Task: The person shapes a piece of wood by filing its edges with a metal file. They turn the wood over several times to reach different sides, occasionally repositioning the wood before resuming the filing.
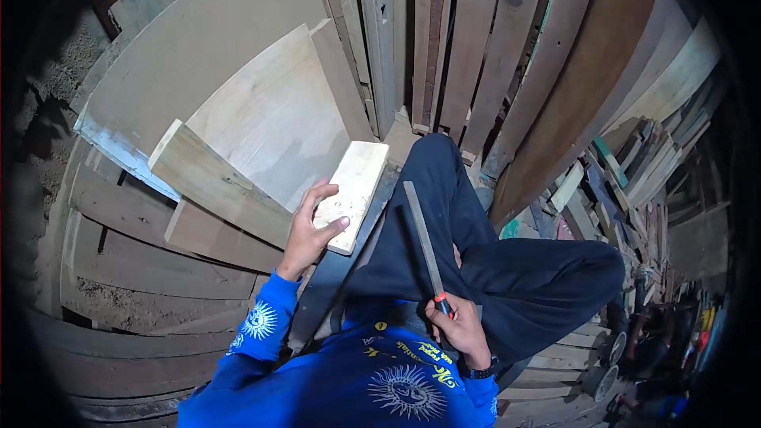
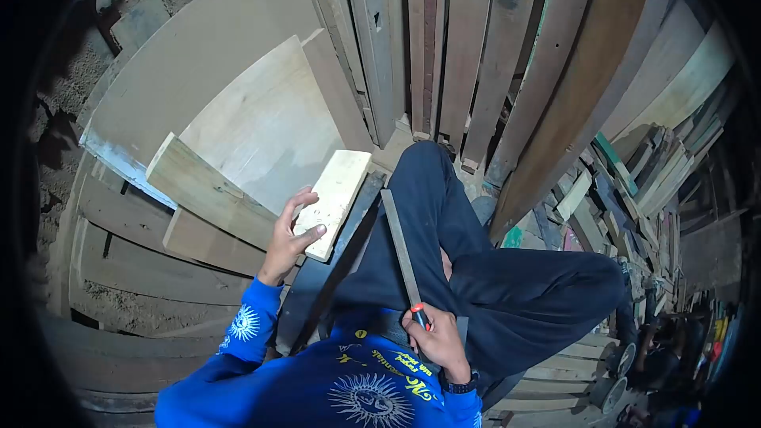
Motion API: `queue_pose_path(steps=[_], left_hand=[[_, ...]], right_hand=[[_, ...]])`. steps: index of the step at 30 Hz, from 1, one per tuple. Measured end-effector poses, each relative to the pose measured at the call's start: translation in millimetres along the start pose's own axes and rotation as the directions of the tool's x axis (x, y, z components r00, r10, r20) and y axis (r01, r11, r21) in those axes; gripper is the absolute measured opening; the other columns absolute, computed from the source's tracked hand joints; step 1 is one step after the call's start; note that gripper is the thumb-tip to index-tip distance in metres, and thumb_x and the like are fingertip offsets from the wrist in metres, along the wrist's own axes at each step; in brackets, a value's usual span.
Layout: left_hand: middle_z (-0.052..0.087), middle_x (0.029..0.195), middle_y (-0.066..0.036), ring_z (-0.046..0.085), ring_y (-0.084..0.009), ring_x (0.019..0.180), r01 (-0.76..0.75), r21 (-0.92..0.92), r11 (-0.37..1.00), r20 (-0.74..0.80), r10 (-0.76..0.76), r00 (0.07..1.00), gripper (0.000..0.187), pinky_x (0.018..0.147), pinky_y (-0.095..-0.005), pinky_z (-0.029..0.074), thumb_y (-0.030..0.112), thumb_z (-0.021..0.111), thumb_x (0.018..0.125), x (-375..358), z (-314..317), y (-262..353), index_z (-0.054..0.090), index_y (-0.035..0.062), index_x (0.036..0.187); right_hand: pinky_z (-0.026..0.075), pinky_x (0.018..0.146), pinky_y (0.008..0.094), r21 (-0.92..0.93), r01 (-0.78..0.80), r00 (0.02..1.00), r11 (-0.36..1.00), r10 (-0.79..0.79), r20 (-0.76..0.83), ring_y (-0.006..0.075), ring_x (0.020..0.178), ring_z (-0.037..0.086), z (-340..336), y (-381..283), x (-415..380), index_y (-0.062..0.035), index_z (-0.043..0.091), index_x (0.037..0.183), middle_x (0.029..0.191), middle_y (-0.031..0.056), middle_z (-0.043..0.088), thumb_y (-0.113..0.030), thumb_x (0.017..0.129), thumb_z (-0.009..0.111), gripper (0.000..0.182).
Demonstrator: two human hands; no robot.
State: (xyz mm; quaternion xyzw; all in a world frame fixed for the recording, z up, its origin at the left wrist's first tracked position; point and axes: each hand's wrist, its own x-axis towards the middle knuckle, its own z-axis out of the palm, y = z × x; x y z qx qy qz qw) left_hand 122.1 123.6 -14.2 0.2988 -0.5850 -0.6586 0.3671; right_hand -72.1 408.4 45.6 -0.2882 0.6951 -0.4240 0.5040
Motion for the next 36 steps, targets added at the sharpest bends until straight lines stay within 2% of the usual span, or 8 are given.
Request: queue_pose_path(steps=[3, 5, 8, 20, 21, 22, 30, 36], left_hand=[[0.054, 0.157, -0.017, 0.042, -0.0294, 0.154, -0.019, 0.291, 0.956, 0.147, -0.026, 0.989, 0.074, 0.127, -0.0418, 0.03, 0.015, 0.085, 0.09, -5, 5, 20, 0.05, 0.0061, 0.155], [0.053, 0.158, -0.017, 0.041, -0.0297, 0.155, -0.025, 0.269, 0.963, 0.15, -0.016, 0.989, 0.075, 0.128, -0.0416, 0.029, 0.015, 0.085, 0.09, -5, 7, 20, 0.049, 0.0055, 0.156], [0.05, 0.16, -0.018, 0.037, -0.03, 0.158, -0.034, 0.259, 0.965, 0.17, -0.011, 0.985, 0.08, 0.129, -0.0414, 0.027, 0.012, 0.084, 0.09, -7, 7, 25, 0.045, 0.0044, 0.159], [0.045, 0.161, -0.031, 0.043, -0.0382, 0.153, -0.003, 0.411, 0.912, 0.217, -0.095, 0.971, 0.1, 0.125, -0.0434, 0.034, 0.023, 0.085, 0.092, -16, -4, 38, 0.024, -0.0048, 0.166], [0.045, 0.161, -0.031, 0.044, -0.0396, 0.153, 0.018, 0.4, 0.916, 0.195, -0.105, 0.975, 0.102, 0.125, -0.044, 0.035, 0.026, 0.086, 0.092, -16, -5, 37, 0.023, -0.0052, 0.166], [0.045, 0.161, -0.032, 0.044, -0.0409, 0.152, 0.037, 0.389, 0.92, 0.173, -0.113, 0.978, 0.104, 0.125, -0.0446, 0.035, 0.03, 0.087, 0.091, -15, -4, 38, 0.023, -0.0057, 0.166], [0.03, 0.165, -0.04, 0.036, -0.0552, 0.152, -0.208, 0.836, 0.507, 0.156, 0.142, 0.977, 0.125, 0.122, -0.0526, 0.039, 0.048, 0.094, 0.076, -43, 41, 70, 0.024, -0.0032, 0.166], [0.028, 0.164, -0.043, 0.035, -0.0604, 0.15, -0.219, 0.852, 0.476, 0.181, 0.125, 0.976, 0.123, 0.121, -0.0562, 0.04, 0.039, 0.096, 0.073, -51, 47, 57, 0.027, -0.0058, 0.164]], right_hand=[[0.045, 0.053, 0.0277, -0.034, -0.008, 0.997, 0.999, 0.005, -0.074, 0.0082, 0.053, 0.06, 1, -3, -2, -0.0005, 0.071, 0.093, 0.063, 0.0039, 0.066, -0.01, 0.097, 0.071, 0.01], [0.046, 0.055, 0.0308, -0.352, 0.122, 0.972, 0.928, -0.183, -0.145, 0.0114, 0.053, 0.06, -2, -5, -2, 0.0016, 0.073, 0.092, 0.063, 0.0088, 0.067, -0.011, 0.092, 0.075, 0.012], [0.044, 0.056, 0.0285, -0.417, 0.138, 0.96, 0.899, -0.225, -0.167, 0.0069, 0.058, 0.059, -5, -11, -5, 0.0021, 0.073, 0.091, 0.064, 0.0067, 0.065, -0.006, 0.087, 0.075, 0.009], [0.047, 0.058, 0.0289, -0.424, 0.164, 0.934, 0.891, -0.278, -0.224, 0.0085, 0.061, 0.063, -3, -28, -8, 0.0048, 0.076, 0.095, 0.071, 0.0123, 0.073, -0.005, 0.084, 0.076, 0.015], [0.054, 0.063, 0.0356, -0.45, 0.128, 0.943, 0.884, -0.249, -0.221, 0.0299, 0.067, 0.077, -4, -35, -10, 0.0046, 0.075, 0.094, 0.076, 0.0211, 0.073, -0.006, 0.084, 0.074, 0.015], [0.053, 0.062, 0.0358, -0.441, 0.142, 0.937, 0.886, -0.264, -0.228, 0.0296, 0.065, 0.076, -6, -33, -10, 0.0043, 0.075, 0.093, 0.074, 0.0205, 0.073, -0.006, 0.084, 0.074, 0.014], [0.049, 0.056, 0.0388, -0.589, 0.152, 0.882, 0.793, -0.378, -0.282, 0.0314, 0.058, 0.07, -5, -38, 0, 0.0001, 0.073, 0.097, 0.067, 0.0195, 0.065, -0.015, 0.091, 0.079, 0.018], [0.044, 0.052, 0.0387, -0.499, 0.099, 0.897, 0.861, -0.295, -0.33, 0.0258, 0.051, 0.062, 1, -21, 9, 0.0006, 0.072, 0.099, 0.062, 0.0159, 0.06, -0.017, 0.093, 0.079, 0.019]])
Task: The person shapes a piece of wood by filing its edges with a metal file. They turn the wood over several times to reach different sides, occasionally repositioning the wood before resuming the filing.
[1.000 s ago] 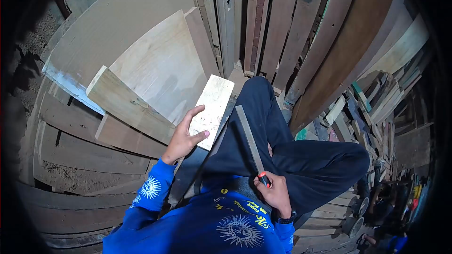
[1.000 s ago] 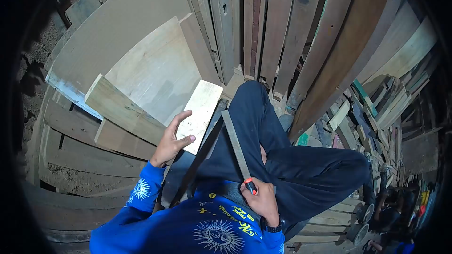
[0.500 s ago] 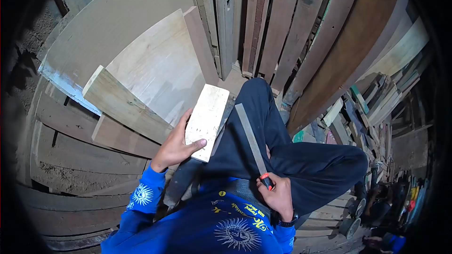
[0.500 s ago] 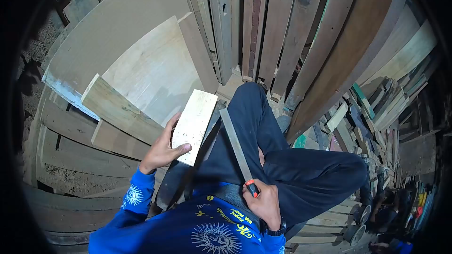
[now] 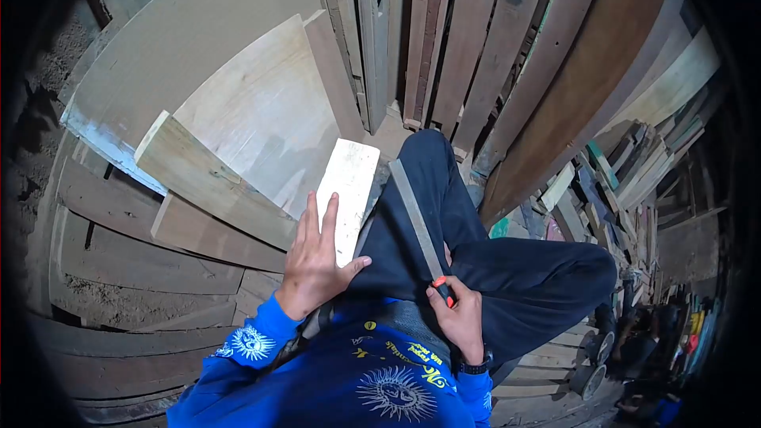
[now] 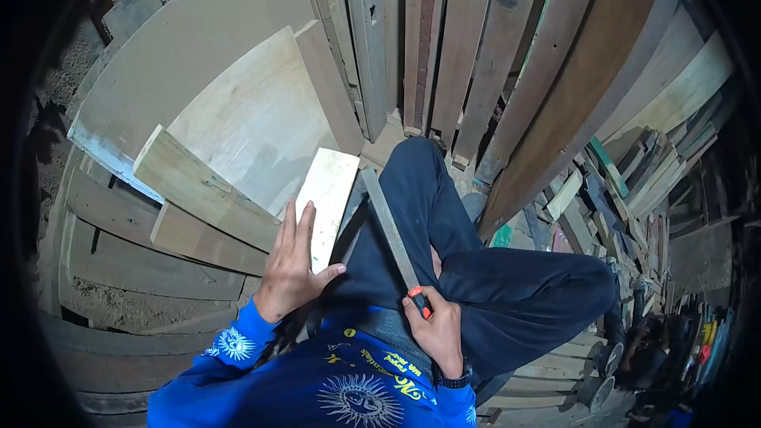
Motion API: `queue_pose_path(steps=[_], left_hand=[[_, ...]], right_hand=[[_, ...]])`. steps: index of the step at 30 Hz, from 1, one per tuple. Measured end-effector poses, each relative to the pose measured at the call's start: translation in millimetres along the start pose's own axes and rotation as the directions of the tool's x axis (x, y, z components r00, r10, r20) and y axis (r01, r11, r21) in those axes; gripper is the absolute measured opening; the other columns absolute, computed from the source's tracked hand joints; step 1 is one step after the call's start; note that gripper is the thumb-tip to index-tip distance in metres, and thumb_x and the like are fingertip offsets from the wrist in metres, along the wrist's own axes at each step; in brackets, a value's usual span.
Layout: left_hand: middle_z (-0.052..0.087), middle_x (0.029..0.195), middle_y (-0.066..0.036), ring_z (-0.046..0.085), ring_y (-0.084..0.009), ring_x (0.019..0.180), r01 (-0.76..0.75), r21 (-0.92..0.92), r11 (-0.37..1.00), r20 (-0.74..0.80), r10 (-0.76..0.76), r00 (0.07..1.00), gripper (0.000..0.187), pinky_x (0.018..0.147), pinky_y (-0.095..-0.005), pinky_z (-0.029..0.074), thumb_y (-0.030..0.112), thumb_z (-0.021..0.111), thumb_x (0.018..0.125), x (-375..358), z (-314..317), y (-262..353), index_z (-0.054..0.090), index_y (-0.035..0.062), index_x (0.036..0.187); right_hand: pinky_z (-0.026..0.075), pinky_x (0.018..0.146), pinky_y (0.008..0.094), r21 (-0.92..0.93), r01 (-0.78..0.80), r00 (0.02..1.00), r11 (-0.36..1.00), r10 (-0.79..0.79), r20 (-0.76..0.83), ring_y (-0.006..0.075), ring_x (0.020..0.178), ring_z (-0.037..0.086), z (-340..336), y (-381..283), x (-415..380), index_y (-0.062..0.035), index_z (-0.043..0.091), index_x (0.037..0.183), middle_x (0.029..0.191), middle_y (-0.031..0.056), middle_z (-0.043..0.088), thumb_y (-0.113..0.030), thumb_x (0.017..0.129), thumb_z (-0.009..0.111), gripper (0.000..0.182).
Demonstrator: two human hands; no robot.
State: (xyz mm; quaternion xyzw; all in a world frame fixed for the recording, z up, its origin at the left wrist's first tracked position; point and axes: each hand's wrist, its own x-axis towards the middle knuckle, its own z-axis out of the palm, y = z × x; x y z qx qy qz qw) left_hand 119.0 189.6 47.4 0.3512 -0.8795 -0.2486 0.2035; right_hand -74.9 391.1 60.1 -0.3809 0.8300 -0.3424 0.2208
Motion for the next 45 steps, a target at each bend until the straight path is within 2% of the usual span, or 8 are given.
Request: queue_pose_path(steps=[3, 11, 22, 27, 31, 34, 35, 45], left_hand=[[0.028, 0.164, -0.043, 0.034, -0.0601, 0.151, 0.017, -0.034, 0.999, -0.003, -0.017, 1.0, 0.122, 0.122, -0.056, 0.038, 0.037, 0.097, 0.074, 2, -3, 0, 0.027, -0.0042, 0.165], [0.035, 0.163, -0.034, 0.035, -0.0493, 0.154, 0.17, -0.223, 0.96, 0.076, -0.156, 0.985, 0.104, 0.127, -0.0478, 0.032, 0.012, 0.079, 0.075, 13, -5, -16, 0.027, -0.0038, 0.164], [0.042, 0.162, -0.032, 0.043, -0.0472, 0.15, 0.234, -0.239, 0.942, -0.003, -0.242, 0.97, 0.109, 0.123, -0.0451, 0.038, 0.015, 0.084, 0.073, 9, 1, -18, 0.027, -0.0061, 0.164], [0.042, 0.161, -0.033, 0.048, -0.0489, 0.146, 0.131, -0.252, 0.959, -0.091, -0.158, 0.983, 0.1, 0.12, -0.0469, 0.042, 0.016, 0.082, 0.072, 16, 15, -22, 0.04, -0.006, 0.16], [0.046, 0.159, -0.032, 0.058, -0.05, 0.134, 0.118, -0.257, 0.959, -0.145, -0.159, 0.976, 0.091, 0.111, -0.0488, 0.05, 0.02, 0.08, 0.069, 22, 22, -20, 0.052, -0.0057, 0.152], [0.051, 0.156, -0.03, 0.066, -0.0498, 0.124, 0.071, -0.221, 0.973, -0.187, -0.114, 0.976, 0.087, 0.102, -0.0496, 0.056, 0.021, 0.079, 0.067, 23, 29, -19, 0.058, -0.0051, 0.148], [0.052, 0.155, -0.029, 0.066, -0.0494, 0.124, 0.055, -0.189, 0.98, -0.206, -0.095, 0.974, 0.088, 0.102, -0.0493, 0.056, 0.021, 0.079, 0.067, 22, 30, -17, 0.058, -0.0047, 0.148], [0.057, 0.151, -0.028, 0.071, -0.0477, 0.114, 0.014, -0.197, 0.98, -0.321, -0.078, 0.944, 0.085, 0.096, -0.0479, 0.059, 0.017, 0.076, 0.063, 22, 35, -21, 0.062, -0.0048, 0.144]], right_hand=[[0.041, 0.052, 0.0353, 0.092, 0.045, 0.999, 0.995, -0.046, 0.0, 0.0165, 0.048, 0.051, 5, 3, 2, -0.0009, 0.073, 0.105, 0.06, 0.0106, 0.053, -0.012, 0.089, 0.078, 0.02], [0.039, 0.052, 0.0339, 0.137, 0.054, 0.994, 0.989, -0.067, 0.091, 0.0143, 0.048, 0.052, 19, 2, 6, -0.0019, 0.075, 0.112, 0.059, 0.0102, 0.055, -0.013, 0.091, 0.078, 0.024], [0.047, 0.057, 0.0358, 0.144, 0.009, 0.983, 0.99, -0.035, 0.179, 0.0203, 0.053, 0.064, 24, 2, 5, -0.0011, 0.075, 0.115, 0.064, 0.0172, 0.062, -0.018, 0.094, 0.078, 0.027], [0.052, 0.063, 0.0319, 0.21, -0.142, 0.957, 0.967, 0.08, 0.277, 0.0137, 0.059, 0.065, 15, -8, 7, -0.0052, 0.062, 0.149, 0.073, 0.0146, 0.067, -0.025, 0.107, 0.068, 0.048], [0.047, 0.06, 0.0295, 0.107, 0.07, 0.992, 0.992, -0.081, 0.1, 0.0076, 0.061, 0.055, 9, 6, -4, -0.0048, 0.066, 0.145, 0.074, 0.0144, 0.068, -0.028, 0.107, 0.069, 0.044], [0.048, 0.059, 0.0307, 0.114, -0.014, 0.996, 0.993, 0.004, 0.084, 0.008, 0.061, 0.058, 22, 5, 5, -0.0035, 0.07, 0.139, 0.069, 0.0128, 0.066, -0.028, 0.108, 0.068, 0.039], [0.042, 0.055, 0.0273, 0.248, -0.045, 0.996, 0.968, 0.024, 0.084, 0.0049, 0.061, 0.054, 30, -2, 12, -0.0011, 0.073, 0.132, 0.067, 0.0009, 0.061, -0.026, 0.111, 0.063, 0.034], [0.041, 0.049, 0.0274, 0.174, -0.127, 0.986, 0.976, 0.105, 0.131, 0.0063, 0.051, 0.057, 23, -5, 12, -0.0018, 0.076, 0.102, 0.061, 0.0016, 0.063, -0.031, 0.113, 0.059, 0.035]])
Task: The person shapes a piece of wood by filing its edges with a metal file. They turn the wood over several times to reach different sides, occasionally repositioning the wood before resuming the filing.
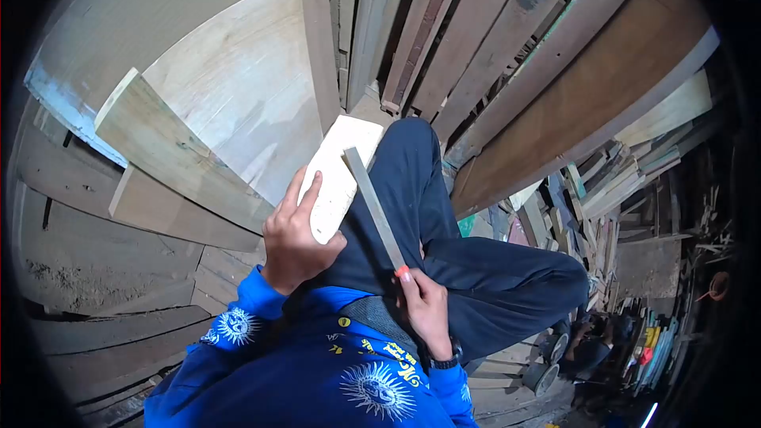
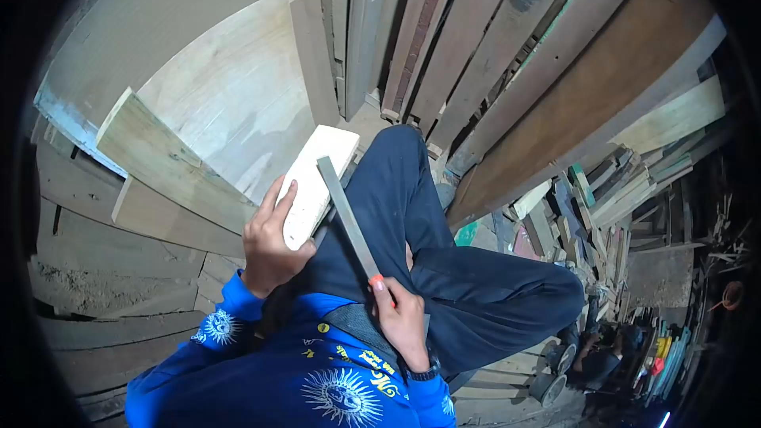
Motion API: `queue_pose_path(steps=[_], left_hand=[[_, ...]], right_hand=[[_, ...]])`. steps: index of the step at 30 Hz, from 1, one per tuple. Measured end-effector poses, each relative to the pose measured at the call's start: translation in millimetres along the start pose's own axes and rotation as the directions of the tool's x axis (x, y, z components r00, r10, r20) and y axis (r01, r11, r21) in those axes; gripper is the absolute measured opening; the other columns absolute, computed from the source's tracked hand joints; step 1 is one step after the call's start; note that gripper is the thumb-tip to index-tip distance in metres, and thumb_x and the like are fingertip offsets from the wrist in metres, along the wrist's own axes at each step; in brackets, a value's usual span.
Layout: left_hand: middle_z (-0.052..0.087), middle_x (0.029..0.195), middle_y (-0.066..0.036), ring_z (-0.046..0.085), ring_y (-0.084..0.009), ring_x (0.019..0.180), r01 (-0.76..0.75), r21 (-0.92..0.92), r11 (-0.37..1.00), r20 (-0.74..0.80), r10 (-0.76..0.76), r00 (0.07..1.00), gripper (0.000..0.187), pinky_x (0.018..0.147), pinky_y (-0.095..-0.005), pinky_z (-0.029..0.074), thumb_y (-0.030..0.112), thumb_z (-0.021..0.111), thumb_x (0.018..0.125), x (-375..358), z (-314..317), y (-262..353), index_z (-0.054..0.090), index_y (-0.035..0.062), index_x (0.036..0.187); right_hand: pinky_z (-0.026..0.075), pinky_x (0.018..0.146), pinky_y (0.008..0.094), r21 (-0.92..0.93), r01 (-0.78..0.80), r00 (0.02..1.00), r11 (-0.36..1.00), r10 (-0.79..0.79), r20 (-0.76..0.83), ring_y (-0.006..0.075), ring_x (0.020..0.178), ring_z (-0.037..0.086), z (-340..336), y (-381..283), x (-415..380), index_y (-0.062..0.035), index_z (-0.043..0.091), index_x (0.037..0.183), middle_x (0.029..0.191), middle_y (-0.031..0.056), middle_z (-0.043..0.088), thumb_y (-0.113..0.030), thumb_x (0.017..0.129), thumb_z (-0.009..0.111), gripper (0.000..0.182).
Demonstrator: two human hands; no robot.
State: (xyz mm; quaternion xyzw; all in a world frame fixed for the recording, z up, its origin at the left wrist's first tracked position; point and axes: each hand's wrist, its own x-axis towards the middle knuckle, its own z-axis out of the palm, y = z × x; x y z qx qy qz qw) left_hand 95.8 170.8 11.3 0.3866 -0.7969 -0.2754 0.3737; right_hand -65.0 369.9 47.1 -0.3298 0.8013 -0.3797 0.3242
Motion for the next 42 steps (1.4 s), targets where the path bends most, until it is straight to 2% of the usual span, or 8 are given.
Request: queue_pose_path(steps=[6, 11, 18, 24, 29, 33, 37, 42], left_hand=[[0.057, 0.15, -0.029, 0.071, -0.0488, 0.115, 0.026, 0.012, 1.0, -0.031, -0.025, 0.999, 0.085, 0.095, -0.0484, 0.06, 0.017, 0.077, 0.063, 5, 0, 3, 0.062, -0.0048, 0.144], [0.058, 0.148, -0.03, 0.073, -0.049, 0.109, -0.007, 0.013, 1.0, -0.043, 0.007, 0.999, 0.086, 0.09, -0.0486, 0.062, 0.016, 0.077, 0.062, 0, 2, 1, 0.062, -0.0054, 0.143], [0.055, 0.151, -0.031, 0.07, -0.0497, 0.115, 0.082, 0.037, 0.996, -0.001, -0.082, 0.997, 0.086, 0.095, -0.0495, 0.06, 0.019, 0.078, 0.063, 0, -2, 6, 0.061, -0.0036, 0.145], [0.055, 0.153, -0.028, 0.072, -0.0469, 0.11, 0.035, 0.062, 0.997, -0.019, -0.034, 0.999, 0.095, 0.09, -0.0482, 0.06, 0.016, 0.082, 0.062, -3, -1, 6, 0.057, 0.0003, 0.152], [0.053, 0.156, -0.027, 0.071, -0.0448, 0.115, 0.05, 0.041, 0.998, -0.052, -0.048, 0.997, 0.097, 0.093, -0.0483, 0.058, 0.017, 0.083, 0.061, -5, -1, 4, 0.056, -0.0001, 0.153], [0.052, 0.154, -0.029, 0.067, -0.048, 0.121, 0.101, 0.01, 0.995, 0.031, -0.101, 0.994, 0.09, 0.101, -0.0509, 0.056, 0.022, 0.083, 0.066, -6, -3, -1, 0.058, -0.0007, 0.15], [0.053, 0.155, -0.028, 0.071, -0.0476, 0.112, 0.049, 0.046, 0.998, 0.022, -0.05, 0.999, 0.092, 0.092, -0.0508, 0.059, 0.017, 0.082, 0.063, -8, -1, 3, 0.058, -0.0023, 0.149], [0.053, 0.155, -0.028, 0.072, -0.0485, 0.109, 0.006, 0.107, 0.994, -0.023, -0.004, 1.0, 0.094, 0.087, -0.0486, 0.061, 0.018, 0.082, 0.062, -5, 2, 9, 0.057, -0.0008, 0.151]], right_hand=[[0.039, 0.047, 0.028, -0.019, 0.152, 0.988, 0.988, -0.153, -0.014, 0.006, 0.049, 0.055, 13, -7, 39, -0.0017, 0.075, 0.104, 0.061, 0.0011, 0.063, -0.033, 0.114, 0.059, 0.037], [0.038, 0.046, 0.0252, 0.084, -0.039, 0.997, 0.996, 0.034, 0.068, 0.0053, 0.048, 0.052, -1, 10, 6, -0.0015, 0.074, 0.105, 0.062, -0.0003, 0.062, -0.033, 0.114, 0.057, 0.037], [0.039, 0.045, 0.0267, 0.027, 0.098, 0.993, 0.995, -0.099, 0.06, 0.0059, 0.048, 0.053, 18, -7, 51, -0.0016, 0.072, 0.105, 0.062, 0.0003, 0.061, -0.034, 0.115, 0.055, 0.038], [0.038, 0.046, 0.0242, 0.103, -0.087, 0.993, 0.991, 0.078, 0.089, 0.0051, 0.049, 0.051, 4, 4, 17, -0.0018, 0.072, 0.105, 0.063, -0.0003, 0.06, -0.033, 0.116, 0.053, 0.039], [0.04, 0.046, 0.0257, 0.101, 0.004, 0.995, 0.995, -0.014, 0.101, 0.0068, 0.048, 0.052, 19, -19, 68, -0.0017, 0.072, 0.107, 0.064, 0.0003, 0.059, -0.036, 0.116, 0.051, 0.041], [0.04, 0.046, 0.0257, 0.036, -0.065, 0.992, 0.997, 0.061, 0.11, 0.0065, 0.048, 0.052, 8, -2, 52, -0.0016, 0.071, 0.107, 0.064, 0.0007, 0.06, -0.038, 0.116, 0.052, 0.043], [0.041, 0.045, 0.0275, 0.154, -0.147, 0.985, 0.977, 0.131, 0.112, 0.007, 0.047, 0.054, 2, 4, 28, -0.0023, 0.074, 0.108, 0.062, 0.0013, 0.061, -0.033, 0.115, 0.054, 0.037], [0.039, 0.045, 0.0248, 0.096, -0.028, 0.994, 0.995, 0.017, 0.11, 0.0062, 0.047, 0.049, 27, -28, 76, -0.0027, 0.072, 0.109, 0.063, -0.0005, 0.058, -0.038, 0.116, 0.051, 0.042]])
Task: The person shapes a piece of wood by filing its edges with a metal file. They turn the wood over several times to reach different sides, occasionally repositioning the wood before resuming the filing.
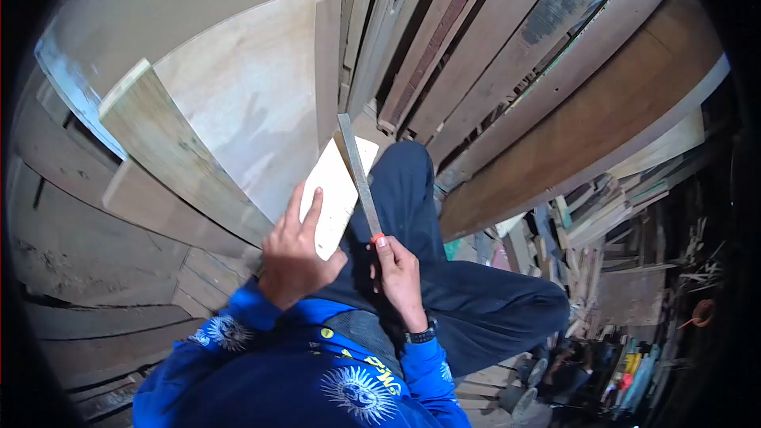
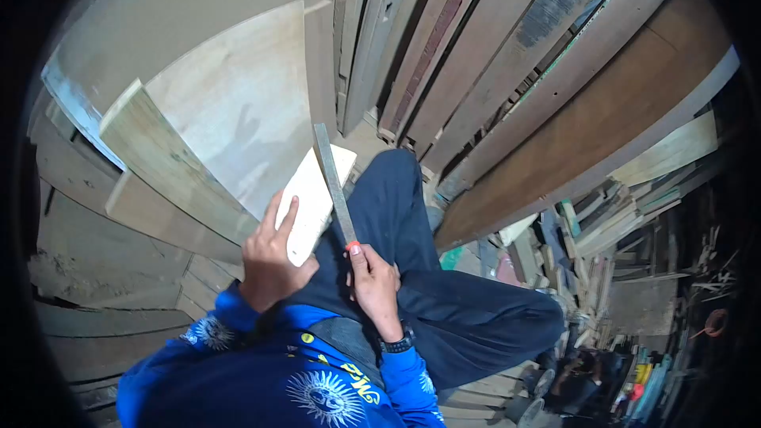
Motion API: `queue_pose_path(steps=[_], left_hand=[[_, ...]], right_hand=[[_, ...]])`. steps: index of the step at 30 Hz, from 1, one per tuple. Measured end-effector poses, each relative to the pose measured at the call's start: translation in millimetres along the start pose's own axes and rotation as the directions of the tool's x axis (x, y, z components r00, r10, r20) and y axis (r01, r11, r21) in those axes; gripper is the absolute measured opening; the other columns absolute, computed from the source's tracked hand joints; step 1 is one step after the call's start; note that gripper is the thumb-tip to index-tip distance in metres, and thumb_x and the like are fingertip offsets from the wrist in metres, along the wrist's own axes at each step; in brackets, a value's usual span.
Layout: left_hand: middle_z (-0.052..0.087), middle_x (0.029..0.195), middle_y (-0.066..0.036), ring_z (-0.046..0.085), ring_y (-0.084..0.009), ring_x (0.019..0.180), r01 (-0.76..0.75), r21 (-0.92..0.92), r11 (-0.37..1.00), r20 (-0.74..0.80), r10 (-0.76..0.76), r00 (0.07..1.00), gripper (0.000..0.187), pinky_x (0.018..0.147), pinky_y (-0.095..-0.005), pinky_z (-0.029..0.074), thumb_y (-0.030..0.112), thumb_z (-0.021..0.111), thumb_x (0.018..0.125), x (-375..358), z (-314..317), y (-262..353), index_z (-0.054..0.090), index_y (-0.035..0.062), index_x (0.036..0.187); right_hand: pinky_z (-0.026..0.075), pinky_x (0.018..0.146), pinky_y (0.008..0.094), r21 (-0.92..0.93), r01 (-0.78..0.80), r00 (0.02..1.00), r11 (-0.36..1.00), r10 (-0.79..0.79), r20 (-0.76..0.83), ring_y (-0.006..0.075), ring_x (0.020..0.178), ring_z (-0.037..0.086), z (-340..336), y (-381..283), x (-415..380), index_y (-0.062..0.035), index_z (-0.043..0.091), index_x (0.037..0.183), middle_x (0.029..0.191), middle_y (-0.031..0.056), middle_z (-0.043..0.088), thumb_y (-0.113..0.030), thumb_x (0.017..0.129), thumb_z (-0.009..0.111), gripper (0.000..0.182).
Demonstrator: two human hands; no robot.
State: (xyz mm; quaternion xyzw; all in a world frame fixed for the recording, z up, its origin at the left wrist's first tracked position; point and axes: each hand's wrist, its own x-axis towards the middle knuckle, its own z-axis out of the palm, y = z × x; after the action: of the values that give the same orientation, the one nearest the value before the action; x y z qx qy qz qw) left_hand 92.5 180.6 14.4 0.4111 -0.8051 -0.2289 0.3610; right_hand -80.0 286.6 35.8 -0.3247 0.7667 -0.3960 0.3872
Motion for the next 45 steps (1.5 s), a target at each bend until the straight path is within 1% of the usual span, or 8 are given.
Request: queue_pose_path(steps=[22, 24, 29, 31, 37, 39, 40, 45], left_hand=[[0.049, 0.158, -0.033, 0.06, -0.0532, 0.131, 0.177, 0.003, 0.984, 0.218, -0.174, 0.96, 0.096, 0.104, -0.0505, 0.054, 0.011, 0.083, 0.065, 11, -10, 2, 0.053, -0.0002, 0.155], [0.049, 0.157, -0.033, 0.06, -0.0534, 0.131, 0.108, 0.025, 0.994, 0.211, -0.111, 0.971, 0.095, 0.104, -0.0508, 0.054, 0.014, 0.081, 0.066, 13, -9, 5, 0.052, -0.001, 0.155], [0.05, 0.156, -0.035, 0.057, -0.0528, 0.136, 0.1, -0.051, 0.994, 0.193, -0.088, 0.977, 0.094, 0.11, -0.049, 0.05, 0.02, 0.077, 0.067, 11, -8, -2, 0.052, -0.0035, 0.155], [0.049, 0.156, -0.036, 0.057, -0.0533, 0.137, 0.126, -0.074, 0.989, 0.199, -0.109, 0.974, 0.094, 0.112, -0.049, 0.048, 0.021, 0.076, 0.068, 12, -9, -2, 0.053, -0.0037, 0.155], [0.05, 0.156, -0.037, 0.056, -0.0541, 0.137, 0.103, -0.064, 0.993, 0.194, -0.089, 0.977, 0.091, 0.112, -0.0494, 0.048, 0.021, 0.075, 0.068, 13, -9, 2, 0.055, -0.003, 0.153], [0.049, 0.155, -0.037, 0.057, -0.0545, 0.134, 0.032, -0.021, 0.999, 0.201, -0.027, 0.979, 0.092, 0.107, -0.0524, 0.051, 0.022, 0.078, 0.071, 11, -7, -8, 0.051, -0.001, 0.156], [0.049, 0.155, -0.037, 0.057, -0.0544, 0.134, 0.053, -0.052, 0.997, 0.201, -0.041, 0.979, 0.092, 0.108, -0.052, 0.051, 0.022, 0.078, 0.071, 11, -6, -12, 0.052, -0.0018, 0.156], [0.05, 0.154, -0.036, 0.058, -0.0541, 0.134, 0.073, -0.059, 0.996, 0.192, -0.06, 0.979, 0.09, 0.108, -0.0511, 0.051, 0.021, 0.077, 0.072, 9, -7, -10, 0.053, -0.0026, 0.155]], right_hand=[[0.043, 0.049, 0.0303, 0.095, -0.051, 0.999, 0.994, 0.05, 0.007, 0.0079, 0.049, 0.056, -15, 25, -29, -0.0024, 0.074, 0.107, 0.057, 0.0023, 0.058, -0.033, 0.114, 0.058, 0.035], [0.044, 0.053, 0.0378, 0.044, 0.042, 0.999, 0.998, -0.042, 0.006, 0.0209, 0.05, 0.06, -7, 17, -4, -0.0021, 0.072, 0.104, 0.059, 0.0109, 0.058, -0.033, 0.113, 0.058, 0.035], [0.041, 0.05, 0.029, -0.024, 0.3, 0.951, 0.954, -0.301, -0.075, 0.0109, 0.047, 0.055, -6, 13, 22, -0.0015, 0.072, 0.098, 0.057, 0.0028, 0.058, -0.034, 0.114, 0.056, 0.04], [0.042, 0.058, 0.0447, -0.112, 0.308, 0.946, 0.945, -0.316, -0.066, 0.0414, 0.059, 0.06, -14, 23, 3, -0.0026, 0.071, 0.103, 0.067, 0.0219, 0.057, -0.029, 0.112, 0.059, 0.03], [0.042, 0.056, 0.0438, 0.005, 0.056, 0.997, 0.998, -0.056, -0.062, 0.0376, 0.058, 0.064, -3, 22, -1, -0.0022, 0.068, 0.097, 0.064, 0.0188, 0.057, -0.031, 0.112, 0.059, 0.034], [0.044, 0.061, 0.0472, -0.074, 0.44, 0.885, 0.895, -0.446, -0.136, 0.0397, 0.063, 0.064, 7, 15, 28, -0.0041, 0.07, 0.097, 0.069, 0.0189, 0.061, -0.034, 0.111, 0.06, 0.035], [0.045, 0.066, 0.0481, -0.012, 0.183, 0.983, 0.983, -0.183, -0.032, 0.0405, 0.066, 0.062, 3, 3, 39, -0.0071, 0.07, 0.098, 0.074, 0.0173, 0.064, -0.036, 0.11, 0.059, 0.033], [0.048, 0.063, 0.0494, -0.218, 0.448, 0.869, 0.867, -0.48, -0.124, 0.0411, 0.073, 0.065, -3, 30, 6, -0.0051, 0.07, 0.098, 0.077, 0.0205, 0.063, -0.033, 0.109, 0.062, 0.031]])
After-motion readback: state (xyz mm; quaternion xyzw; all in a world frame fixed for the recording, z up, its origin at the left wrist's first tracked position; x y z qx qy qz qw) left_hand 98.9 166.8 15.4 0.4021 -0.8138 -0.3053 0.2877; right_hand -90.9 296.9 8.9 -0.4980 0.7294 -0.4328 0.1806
